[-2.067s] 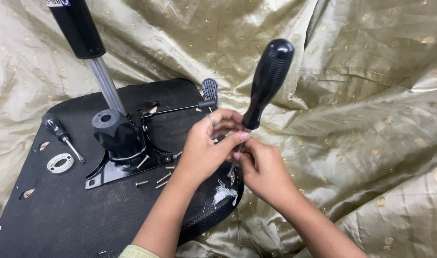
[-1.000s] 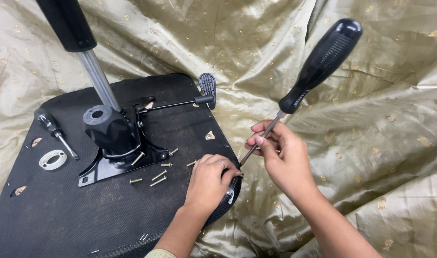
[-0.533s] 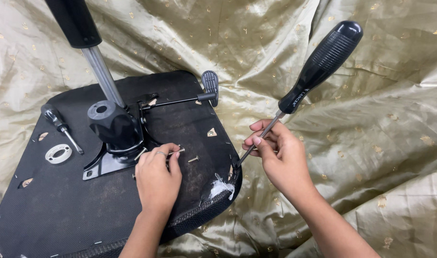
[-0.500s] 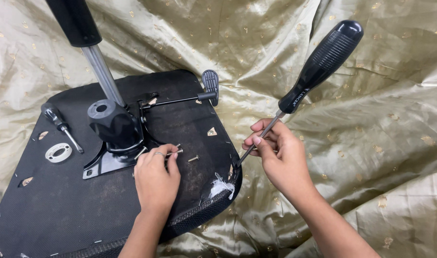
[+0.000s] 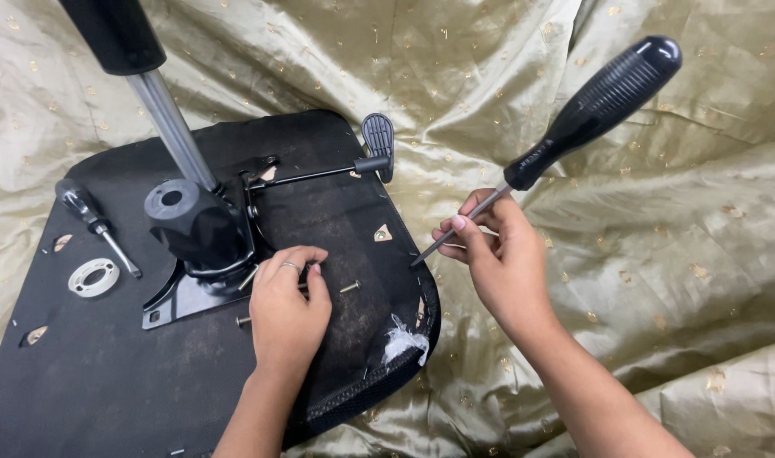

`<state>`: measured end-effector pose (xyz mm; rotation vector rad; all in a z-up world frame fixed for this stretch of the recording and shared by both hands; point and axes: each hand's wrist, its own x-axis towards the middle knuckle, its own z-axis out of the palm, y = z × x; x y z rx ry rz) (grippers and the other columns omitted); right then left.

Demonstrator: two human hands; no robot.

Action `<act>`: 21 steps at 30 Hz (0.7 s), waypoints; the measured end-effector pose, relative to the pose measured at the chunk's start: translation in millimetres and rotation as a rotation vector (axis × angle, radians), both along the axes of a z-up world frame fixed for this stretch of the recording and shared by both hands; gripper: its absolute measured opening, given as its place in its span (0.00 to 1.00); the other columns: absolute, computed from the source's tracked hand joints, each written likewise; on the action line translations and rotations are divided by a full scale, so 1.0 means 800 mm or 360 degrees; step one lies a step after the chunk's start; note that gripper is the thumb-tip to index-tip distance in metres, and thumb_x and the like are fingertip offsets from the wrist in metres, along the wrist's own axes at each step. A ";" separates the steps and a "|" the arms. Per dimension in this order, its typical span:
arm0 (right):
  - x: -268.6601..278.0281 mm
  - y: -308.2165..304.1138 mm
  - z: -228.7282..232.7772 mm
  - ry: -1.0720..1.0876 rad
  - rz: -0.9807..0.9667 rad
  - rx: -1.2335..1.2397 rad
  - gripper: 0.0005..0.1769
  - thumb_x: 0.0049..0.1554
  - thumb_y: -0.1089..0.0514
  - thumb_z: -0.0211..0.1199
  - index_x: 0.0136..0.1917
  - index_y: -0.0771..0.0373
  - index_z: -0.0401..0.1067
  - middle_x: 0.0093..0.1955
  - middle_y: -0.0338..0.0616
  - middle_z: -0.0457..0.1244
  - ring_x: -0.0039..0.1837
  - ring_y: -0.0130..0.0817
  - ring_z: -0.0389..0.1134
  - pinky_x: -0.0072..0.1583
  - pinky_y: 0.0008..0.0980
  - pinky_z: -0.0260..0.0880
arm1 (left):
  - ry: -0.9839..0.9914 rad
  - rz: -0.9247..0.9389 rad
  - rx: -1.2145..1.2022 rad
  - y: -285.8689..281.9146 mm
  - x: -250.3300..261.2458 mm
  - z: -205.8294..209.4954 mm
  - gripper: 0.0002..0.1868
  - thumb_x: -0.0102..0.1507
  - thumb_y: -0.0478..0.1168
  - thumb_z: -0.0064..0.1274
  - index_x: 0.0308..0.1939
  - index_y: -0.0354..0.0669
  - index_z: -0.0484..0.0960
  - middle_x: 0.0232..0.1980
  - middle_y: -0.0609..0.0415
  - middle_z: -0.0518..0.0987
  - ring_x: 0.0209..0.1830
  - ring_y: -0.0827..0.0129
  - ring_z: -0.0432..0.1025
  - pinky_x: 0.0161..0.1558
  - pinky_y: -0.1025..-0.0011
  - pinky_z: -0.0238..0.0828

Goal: The person uses a screwdriver to tighten screws into a black metal base of a piece of furniture. They repeatedly insert and tighten multiple screws into pre-drilled holes on the base plate while holding the base steady.

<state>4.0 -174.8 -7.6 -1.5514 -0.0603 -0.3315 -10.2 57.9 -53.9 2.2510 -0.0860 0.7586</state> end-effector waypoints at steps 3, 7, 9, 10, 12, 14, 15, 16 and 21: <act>0.019 0.009 0.001 0.0026 -0.0071 -0.0083 0.06 0.61 0.68 0.58 0.52 0.68 0.66 0.46 0.47 0.68 0.49 0.33 0.76 0.50 0.32 0.78 | 0.0142 -0.0124 -0.0224 -0.004 0.029 0.010 0.10 0.62 0.31 0.52 0.45 0.41 0.84 0.46 0.53 0.83 0.38 0.65 0.78 0.41 0.69 0.75; 0.047 0.021 0.003 -0.0089 -0.0071 -0.0201 0.05 0.61 0.67 0.60 0.51 0.69 0.68 0.45 0.45 0.69 0.49 0.30 0.76 0.50 0.30 0.78 | 0.0240 -0.0274 -0.0349 -0.007 0.065 0.012 0.13 0.60 0.29 0.52 0.46 0.41 0.84 0.44 0.51 0.83 0.39 0.68 0.80 0.40 0.70 0.77; 0.061 0.030 0.003 -0.0094 -0.0100 -0.0277 0.05 0.60 0.67 0.61 0.50 0.69 0.68 0.44 0.45 0.70 0.48 0.29 0.77 0.50 0.29 0.78 | 0.0349 -0.0338 -0.0387 -0.008 0.079 0.008 0.12 0.59 0.29 0.52 0.45 0.41 0.85 0.44 0.51 0.84 0.40 0.69 0.81 0.37 0.69 0.76; 0.068 0.034 0.003 -0.0085 -0.0124 -0.0329 0.05 0.60 0.66 0.61 0.50 0.69 0.69 0.44 0.44 0.70 0.47 0.29 0.77 0.49 0.28 0.78 | 0.0347 -0.0373 -0.0388 -0.009 0.085 0.005 0.11 0.60 0.29 0.53 0.45 0.41 0.85 0.44 0.50 0.84 0.40 0.68 0.81 0.39 0.70 0.77; 0.078 0.041 0.001 -0.0064 -0.0170 -0.0432 0.05 0.59 0.66 0.62 0.49 0.69 0.70 0.43 0.43 0.71 0.46 0.28 0.77 0.48 0.28 0.77 | 0.0346 -0.0441 -0.0389 -0.010 0.096 -0.001 0.10 0.60 0.30 0.54 0.44 0.40 0.85 0.42 0.49 0.84 0.40 0.68 0.81 0.44 0.71 0.78; 0.086 0.046 -0.001 -0.0073 -0.0191 -0.0508 0.05 0.58 0.66 0.64 0.48 0.70 0.71 0.43 0.43 0.71 0.44 0.29 0.77 0.47 0.28 0.77 | 0.0417 -0.0459 -0.0406 -0.011 0.107 -0.006 0.10 0.60 0.31 0.55 0.44 0.40 0.85 0.42 0.50 0.84 0.40 0.68 0.82 0.45 0.72 0.79; 0.088 0.047 -0.003 -0.0077 -0.0206 -0.0544 0.06 0.58 0.66 0.65 0.47 0.70 0.71 0.44 0.43 0.70 0.44 0.29 0.77 0.46 0.28 0.77 | 0.0453 -0.0472 -0.0412 -0.012 0.111 -0.008 0.10 0.59 0.31 0.55 0.44 0.40 0.85 0.42 0.50 0.85 0.39 0.68 0.82 0.45 0.72 0.79; 0.090 0.049 -0.005 -0.0058 -0.0183 -0.0526 0.06 0.58 0.66 0.65 0.46 0.71 0.71 0.43 0.43 0.70 0.44 0.29 0.77 0.46 0.28 0.77 | 0.0502 -0.0461 -0.0385 -0.012 0.114 -0.009 0.10 0.59 0.31 0.56 0.44 0.41 0.85 0.41 0.50 0.84 0.40 0.68 0.82 0.45 0.72 0.79; 0.098 0.055 -0.009 -0.0002 -0.0164 -0.0508 0.07 0.57 0.66 0.65 0.44 0.72 0.70 0.43 0.42 0.70 0.45 0.28 0.77 0.47 0.28 0.78 | 0.0627 -0.0464 -0.0285 -0.013 0.125 -0.004 0.09 0.59 0.33 0.57 0.42 0.44 0.87 0.41 0.52 0.84 0.40 0.68 0.80 0.45 0.70 0.78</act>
